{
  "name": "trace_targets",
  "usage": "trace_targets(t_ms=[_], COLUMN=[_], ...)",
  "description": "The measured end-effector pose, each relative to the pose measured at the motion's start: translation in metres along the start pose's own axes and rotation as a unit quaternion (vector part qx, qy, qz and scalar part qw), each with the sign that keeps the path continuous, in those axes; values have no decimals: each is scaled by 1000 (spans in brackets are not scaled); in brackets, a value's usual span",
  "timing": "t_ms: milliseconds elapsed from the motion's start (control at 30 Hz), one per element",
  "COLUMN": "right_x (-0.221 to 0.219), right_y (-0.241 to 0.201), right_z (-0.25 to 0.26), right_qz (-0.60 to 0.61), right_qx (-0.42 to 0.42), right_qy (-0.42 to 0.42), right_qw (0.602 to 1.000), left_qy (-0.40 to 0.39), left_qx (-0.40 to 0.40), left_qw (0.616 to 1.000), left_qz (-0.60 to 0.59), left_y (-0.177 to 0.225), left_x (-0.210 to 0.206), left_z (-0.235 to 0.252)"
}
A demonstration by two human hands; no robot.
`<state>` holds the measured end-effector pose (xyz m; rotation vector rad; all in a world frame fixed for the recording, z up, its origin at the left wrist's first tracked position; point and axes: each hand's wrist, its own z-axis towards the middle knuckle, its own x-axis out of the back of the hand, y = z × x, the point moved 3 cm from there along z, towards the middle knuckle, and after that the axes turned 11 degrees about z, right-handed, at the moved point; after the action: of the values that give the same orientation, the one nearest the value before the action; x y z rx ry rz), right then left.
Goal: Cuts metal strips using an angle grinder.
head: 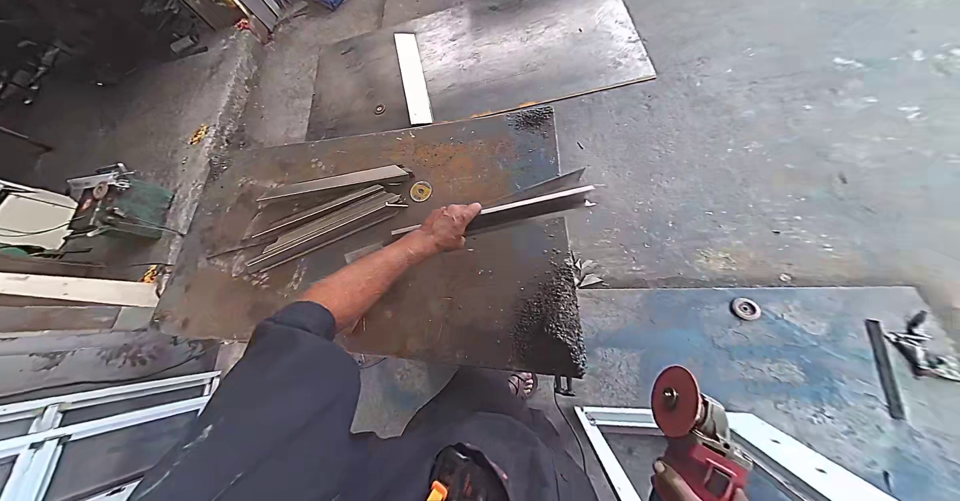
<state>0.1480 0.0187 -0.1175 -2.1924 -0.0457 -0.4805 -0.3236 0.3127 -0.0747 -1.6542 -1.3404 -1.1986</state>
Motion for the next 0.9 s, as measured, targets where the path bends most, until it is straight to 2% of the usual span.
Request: trace_targets(t_ms=[100, 200, 333, 400, 467, 700, 900], right_x=[7, 8, 7, 8, 10, 16, 20], right_y=[3, 7, 18, 21, 23, 39, 50], right_z=[-9, -16, -19, -20, -23, -31, -35], right_qz=[-5, 2, 7, 19, 25, 33, 38], right_qx=[1, -6, -10, -10, -12, -20, -21], right_qy=[29, 50, 72, 71, 68, 72, 69], right_qw=[1000, 999, 997, 997, 997, 997, 997], left_qy=[23, 14, 21, -15, -16, 4, 10], left_qx=[23, 48, 33, 15, -17, -27, -37], left_qw=[999, 999, 996, 998, 1000, 997, 982], left_qz=[40, 11, -85, -59, -15, -76, -187], left_y=[-13, 7, 63, 95, 113, 96, 122], left_x=[11, 7, -41, -69, -87, -84, -94], left_z=[9, -6, -26, -37, -47, -32, -55])
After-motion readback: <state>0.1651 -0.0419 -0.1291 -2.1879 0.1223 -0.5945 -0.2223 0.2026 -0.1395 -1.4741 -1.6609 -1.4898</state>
